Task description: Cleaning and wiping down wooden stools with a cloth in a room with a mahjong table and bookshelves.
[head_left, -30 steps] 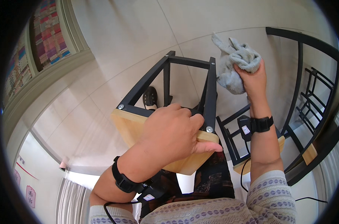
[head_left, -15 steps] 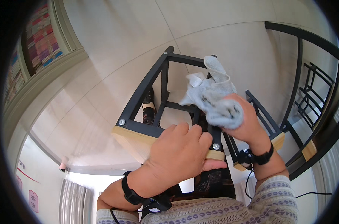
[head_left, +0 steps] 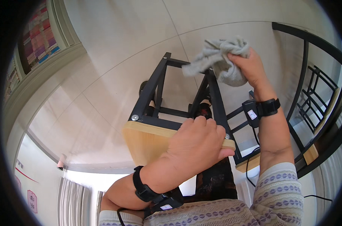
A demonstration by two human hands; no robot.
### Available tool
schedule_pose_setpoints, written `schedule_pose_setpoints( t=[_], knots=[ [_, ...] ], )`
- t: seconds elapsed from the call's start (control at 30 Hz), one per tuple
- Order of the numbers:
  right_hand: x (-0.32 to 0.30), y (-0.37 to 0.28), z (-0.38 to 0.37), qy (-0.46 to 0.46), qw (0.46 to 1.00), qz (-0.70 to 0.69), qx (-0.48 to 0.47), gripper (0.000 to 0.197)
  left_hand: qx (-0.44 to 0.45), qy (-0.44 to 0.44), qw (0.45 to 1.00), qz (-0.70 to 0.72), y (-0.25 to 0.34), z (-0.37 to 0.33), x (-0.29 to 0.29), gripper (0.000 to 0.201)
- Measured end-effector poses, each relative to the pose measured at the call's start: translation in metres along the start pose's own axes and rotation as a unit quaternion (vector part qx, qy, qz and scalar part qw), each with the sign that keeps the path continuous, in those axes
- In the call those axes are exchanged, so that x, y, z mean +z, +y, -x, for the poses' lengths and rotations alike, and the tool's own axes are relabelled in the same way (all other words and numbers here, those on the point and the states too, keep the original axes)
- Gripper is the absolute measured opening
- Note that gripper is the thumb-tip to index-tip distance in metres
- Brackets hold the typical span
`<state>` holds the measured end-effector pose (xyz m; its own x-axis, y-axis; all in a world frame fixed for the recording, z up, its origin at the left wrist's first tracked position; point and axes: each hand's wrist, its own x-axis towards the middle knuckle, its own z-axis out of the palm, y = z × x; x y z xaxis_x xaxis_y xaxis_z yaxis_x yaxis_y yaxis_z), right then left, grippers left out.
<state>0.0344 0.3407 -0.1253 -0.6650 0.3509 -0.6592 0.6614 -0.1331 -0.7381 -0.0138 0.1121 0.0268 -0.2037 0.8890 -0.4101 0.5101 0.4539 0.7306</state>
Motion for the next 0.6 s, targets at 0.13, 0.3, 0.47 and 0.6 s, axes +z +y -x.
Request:
schedule_pose_setpoints(
  t=[0.13,0.3,0.47,0.6],
  knots=[
    [0.026,-0.017,-0.013,-0.048,0.992,0.115,-0.015,0.047,0.003,-0.013,1.0,0.016,0.002,-0.003,0.013,0.042],
    [0.075,0.038,-0.04,-0.194,0.948,0.246,-0.051,0.05,0.027,-0.021,0.999,0.027,0.011,-0.008,0.029,0.039],
    [0.103,0.092,-0.045,-0.314,0.873,0.322,-0.191,0.039,0.035,-0.06,0.997,-0.016,0.02,-0.011,0.035,0.037],
    [0.109,0.096,-0.043,-0.256,0.862,0.388,-0.201,0.042,0.037,-0.055,0.996,-0.052,0.021,-0.008,0.044,0.036]
  ],
)
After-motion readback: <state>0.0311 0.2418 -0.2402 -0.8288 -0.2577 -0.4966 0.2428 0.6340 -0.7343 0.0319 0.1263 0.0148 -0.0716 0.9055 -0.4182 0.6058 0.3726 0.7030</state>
